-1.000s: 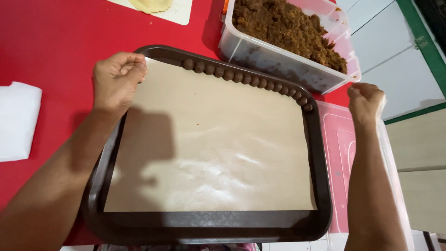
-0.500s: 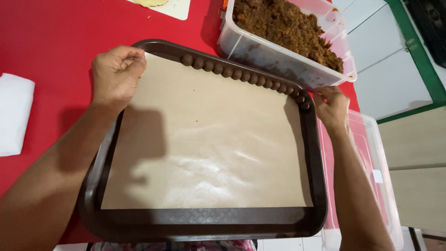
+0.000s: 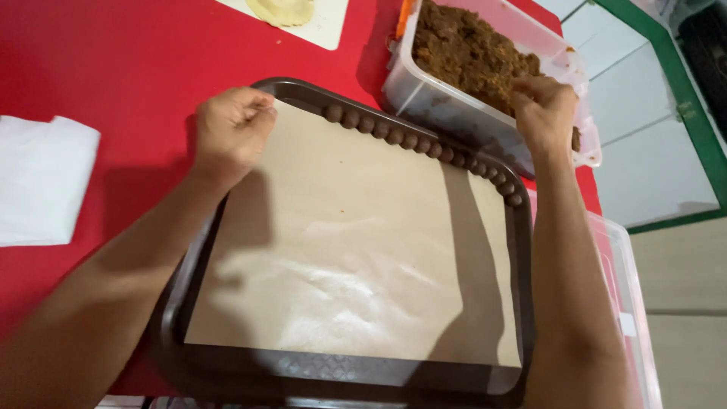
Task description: Rolling small portions of food filling into balls and arranging them on a tray.
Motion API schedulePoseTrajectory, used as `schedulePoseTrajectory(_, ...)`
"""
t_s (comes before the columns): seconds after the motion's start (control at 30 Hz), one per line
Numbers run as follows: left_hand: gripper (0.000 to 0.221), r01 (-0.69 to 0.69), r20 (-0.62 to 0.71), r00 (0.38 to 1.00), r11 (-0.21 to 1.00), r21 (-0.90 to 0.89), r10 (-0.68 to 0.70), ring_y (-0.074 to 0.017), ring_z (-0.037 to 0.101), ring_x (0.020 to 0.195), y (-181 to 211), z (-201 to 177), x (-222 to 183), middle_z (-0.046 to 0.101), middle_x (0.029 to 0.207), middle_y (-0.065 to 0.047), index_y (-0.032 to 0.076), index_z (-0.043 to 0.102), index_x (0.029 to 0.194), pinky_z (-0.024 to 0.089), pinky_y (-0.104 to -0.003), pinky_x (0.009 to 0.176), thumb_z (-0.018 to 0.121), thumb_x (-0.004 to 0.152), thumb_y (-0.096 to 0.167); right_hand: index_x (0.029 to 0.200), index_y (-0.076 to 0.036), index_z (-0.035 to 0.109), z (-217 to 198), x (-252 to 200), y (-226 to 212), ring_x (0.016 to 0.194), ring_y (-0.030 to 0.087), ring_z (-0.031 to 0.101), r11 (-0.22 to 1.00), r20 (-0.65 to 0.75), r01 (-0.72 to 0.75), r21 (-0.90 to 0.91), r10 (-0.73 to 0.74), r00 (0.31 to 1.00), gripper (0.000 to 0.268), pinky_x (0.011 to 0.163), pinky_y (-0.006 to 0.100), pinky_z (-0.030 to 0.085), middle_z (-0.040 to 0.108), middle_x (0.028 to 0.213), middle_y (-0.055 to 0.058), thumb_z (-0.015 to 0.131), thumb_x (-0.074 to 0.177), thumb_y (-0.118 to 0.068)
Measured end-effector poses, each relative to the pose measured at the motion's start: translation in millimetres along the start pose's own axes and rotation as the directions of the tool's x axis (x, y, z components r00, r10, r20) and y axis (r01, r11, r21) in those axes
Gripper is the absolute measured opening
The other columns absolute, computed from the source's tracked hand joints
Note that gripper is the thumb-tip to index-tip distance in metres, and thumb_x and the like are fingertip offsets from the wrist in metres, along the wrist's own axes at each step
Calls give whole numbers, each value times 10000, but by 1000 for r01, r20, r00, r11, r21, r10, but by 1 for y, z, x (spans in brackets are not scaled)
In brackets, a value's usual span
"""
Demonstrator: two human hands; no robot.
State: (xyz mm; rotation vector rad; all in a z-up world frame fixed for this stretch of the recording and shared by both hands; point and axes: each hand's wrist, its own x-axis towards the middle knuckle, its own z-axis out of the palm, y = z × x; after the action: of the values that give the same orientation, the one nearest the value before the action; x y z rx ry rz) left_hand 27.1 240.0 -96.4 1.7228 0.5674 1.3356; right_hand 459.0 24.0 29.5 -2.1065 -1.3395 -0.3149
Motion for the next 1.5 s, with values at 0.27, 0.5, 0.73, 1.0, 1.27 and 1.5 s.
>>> schedulePoseTrajectory(0.27, 114, -36, -10, 999, 999, 24, 37, -273, 725, 685, -12, 7, 0, 698, 780, -211, -41, 765, 970, 522, -357, 558, 721, 865, -30, 947, -153, 822, 49, 46, -44, 972, 473, 701, 931, 289, -249, -267, 324, 901, 167, 836, 551, 538, 735, 933, 244, 765, 868, -289)
schedulePoseTrajectory(0.5, 123, -73, -20, 997, 997, 27, 73, -322, 731, 694, -8, 6, 4, 681, 776, -223, -51, 774, 962, 524, -373, 545, 731, 847, -40, 1049, -218, 817, 57, 59, 5, 969, 400, 708, 958, 263, -182, -220, 238, 935, 187, 790, 518, 568, 743, 953, 160, 774, 887, -300)
schedulePoseTrajectory(0.73, 111, -100, 8, 995, 992, 72, 99, -315, 713, 746, 0, 2, 2, 663, 787, -184, -9, 783, 981, 528, -374, 627, 749, 876, 1, 1032, -69, 785, 22, -39, 8, 863, 391, 674, 937, -225, 322, -136, -346, 911, 109, 773, 451, 543, 638, 922, 187, 741, 936, -45)
schedulePoseTrajectory(1.0, 93, -105, 93, 992, 980, 168, 90, -305, 704, 771, 7, -5, -4, 662, 803, -171, 23, 792, 1001, 522, -381, 662, 754, 916, 22, 1210, -39, 739, 73, -100, -65, 964, 413, 680, 882, 43, 461, -95, -459, 888, 371, 820, 476, 568, 641, 1101, 191, 718, 849, -121)
schedulePoseTrajectory(1.27, 104, -84, 120, 990, 991, 101, 72, -306, 733, 807, -5, -3, 0, 680, 895, -246, -69, 753, 1043, 565, -373, 623, 712, 957, -28, 975, -121, 661, 105, -102, -49, 910, 318, 574, 830, 60, 430, -355, -438, 897, 264, 730, 417, 413, 558, 1007, 79, 739, 776, -276)
schedulePoseTrajectory(1.5, 154, -157, 126, 983, 969, 191, 134, -399, 736, 842, -2, 2, -1, 683, 907, -268, -84, 770, 1069, 588, -418, 626, 750, 920, -48, 864, -160, 578, 102, -104, -59, 754, 282, 584, 769, -7, 462, -443, -518, 855, 201, 661, 401, 438, 530, 801, 53, 699, 718, -225)
